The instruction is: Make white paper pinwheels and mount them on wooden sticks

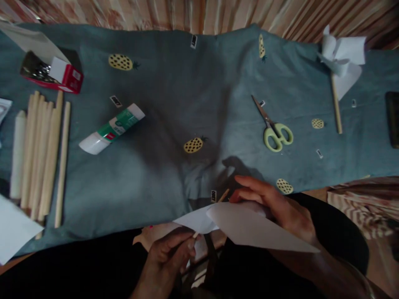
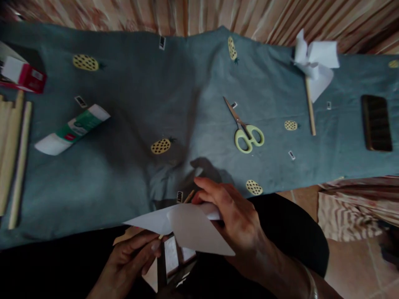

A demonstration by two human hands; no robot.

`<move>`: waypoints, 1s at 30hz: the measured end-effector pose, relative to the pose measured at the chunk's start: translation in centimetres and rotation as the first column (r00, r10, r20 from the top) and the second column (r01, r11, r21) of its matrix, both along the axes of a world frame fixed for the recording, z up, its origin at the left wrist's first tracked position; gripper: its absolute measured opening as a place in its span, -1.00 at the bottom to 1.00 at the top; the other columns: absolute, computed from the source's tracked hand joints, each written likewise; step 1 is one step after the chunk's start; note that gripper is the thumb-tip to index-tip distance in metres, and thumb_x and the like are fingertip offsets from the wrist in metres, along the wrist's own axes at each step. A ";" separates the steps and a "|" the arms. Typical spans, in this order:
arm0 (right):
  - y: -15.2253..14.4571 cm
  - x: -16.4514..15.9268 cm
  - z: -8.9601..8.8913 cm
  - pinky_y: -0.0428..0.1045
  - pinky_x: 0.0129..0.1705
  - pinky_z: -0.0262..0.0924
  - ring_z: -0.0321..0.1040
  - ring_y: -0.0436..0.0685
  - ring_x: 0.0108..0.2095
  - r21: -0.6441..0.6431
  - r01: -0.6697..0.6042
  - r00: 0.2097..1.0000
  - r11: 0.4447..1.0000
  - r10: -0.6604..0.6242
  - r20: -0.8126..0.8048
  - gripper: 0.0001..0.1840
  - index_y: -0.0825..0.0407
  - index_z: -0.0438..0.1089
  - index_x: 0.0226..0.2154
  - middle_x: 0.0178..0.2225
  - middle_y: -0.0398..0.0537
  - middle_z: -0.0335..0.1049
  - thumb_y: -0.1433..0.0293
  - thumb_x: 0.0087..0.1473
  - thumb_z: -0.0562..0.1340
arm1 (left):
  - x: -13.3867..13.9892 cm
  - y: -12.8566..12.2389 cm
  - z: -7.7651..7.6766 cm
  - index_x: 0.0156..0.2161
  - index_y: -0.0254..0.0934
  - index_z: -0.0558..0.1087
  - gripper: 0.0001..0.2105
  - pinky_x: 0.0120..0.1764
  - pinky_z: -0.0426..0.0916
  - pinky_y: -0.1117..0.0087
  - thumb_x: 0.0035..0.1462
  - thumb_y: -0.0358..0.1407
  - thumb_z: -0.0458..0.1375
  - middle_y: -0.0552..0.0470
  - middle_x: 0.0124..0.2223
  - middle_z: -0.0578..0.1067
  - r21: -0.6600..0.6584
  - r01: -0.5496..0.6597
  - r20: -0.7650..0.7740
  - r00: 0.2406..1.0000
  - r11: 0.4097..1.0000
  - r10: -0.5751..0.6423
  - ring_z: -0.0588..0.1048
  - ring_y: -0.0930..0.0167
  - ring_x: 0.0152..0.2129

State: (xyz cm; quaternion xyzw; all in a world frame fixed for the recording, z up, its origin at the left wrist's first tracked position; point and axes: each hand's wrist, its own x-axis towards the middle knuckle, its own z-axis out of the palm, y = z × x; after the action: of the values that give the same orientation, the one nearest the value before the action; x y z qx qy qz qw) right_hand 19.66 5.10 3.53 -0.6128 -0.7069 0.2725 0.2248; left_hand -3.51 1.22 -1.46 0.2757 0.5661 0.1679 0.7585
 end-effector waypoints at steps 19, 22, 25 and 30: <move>-0.1 -1.0 0.3 0.02 -0.15 0.49 0.58 0.17 -0.28 -0.088 0.091 0.996 0.992 -0.090 0.014 -0.50 -0.12 0.20 0.19 -0.26 -0.12 0.60 0.26 0.20 0.11 | 0.3 -0.3 1.1 -0.54 -0.27 0.50 -0.56 -0.63 0.06 0.53 -0.12 0.12 0.32 0.19 -0.66 0.19 -0.278 -0.082 0.052 0.994 0.957 0.101 0.09 0.59 -0.72; 0.0 -1.2 0.4 -0.03 -0.12 0.47 0.57 0.13 -0.28 -0.069 0.099 0.995 0.993 -0.097 0.029 -0.53 -0.07 0.24 0.15 -0.29 -0.11 0.60 0.34 0.18 0.10 | 0.3 -0.3 1.2 -0.52 -0.26 0.50 -0.57 -0.64 0.05 0.53 -0.10 0.12 0.31 0.18 -0.64 0.22 -0.255 -0.074 0.048 0.995 0.964 0.089 0.10 0.59 -0.73; 0.1 -1.3 0.4 -0.03 -0.13 0.46 0.57 0.13 -0.25 -0.067 0.096 0.995 0.993 -0.093 0.043 -0.51 -0.08 0.23 0.16 -0.29 -0.11 0.60 0.35 0.17 0.07 | 0.4 -0.3 1.5 -0.53 -0.26 0.51 -0.58 -0.62 0.06 0.52 -0.08 0.11 0.30 0.15 -0.62 0.27 -0.237 -0.081 -0.001 0.997 0.968 0.083 0.12 0.59 -0.72; 0.0 -1.2 0.3 -0.05 -0.15 0.46 0.57 0.12 -0.27 -0.055 0.090 0.995 0.994 -0.087 0.058 -0.48 -0.10 0.21 0.18 -0.30 -0.15 0.60 0.35 0.16 0.09 | 0.3 -0.5 1.3 -0.52 -0.23 0.52 -0.62 -0.62 0.09 0.52 -0.07 0.08 0.30 0.16 -0.63 0.26 -0.236 -0.068 -0.022 0.998 0.969 0.064 0.12 0.58 -0.72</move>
State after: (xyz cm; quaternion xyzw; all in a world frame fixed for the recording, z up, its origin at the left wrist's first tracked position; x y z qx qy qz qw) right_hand 18.49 5.06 3.84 -0.6570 -0.6770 0.2653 0.1992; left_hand -3.23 0.69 -0.12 0.1657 0.5961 0.1225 0.7760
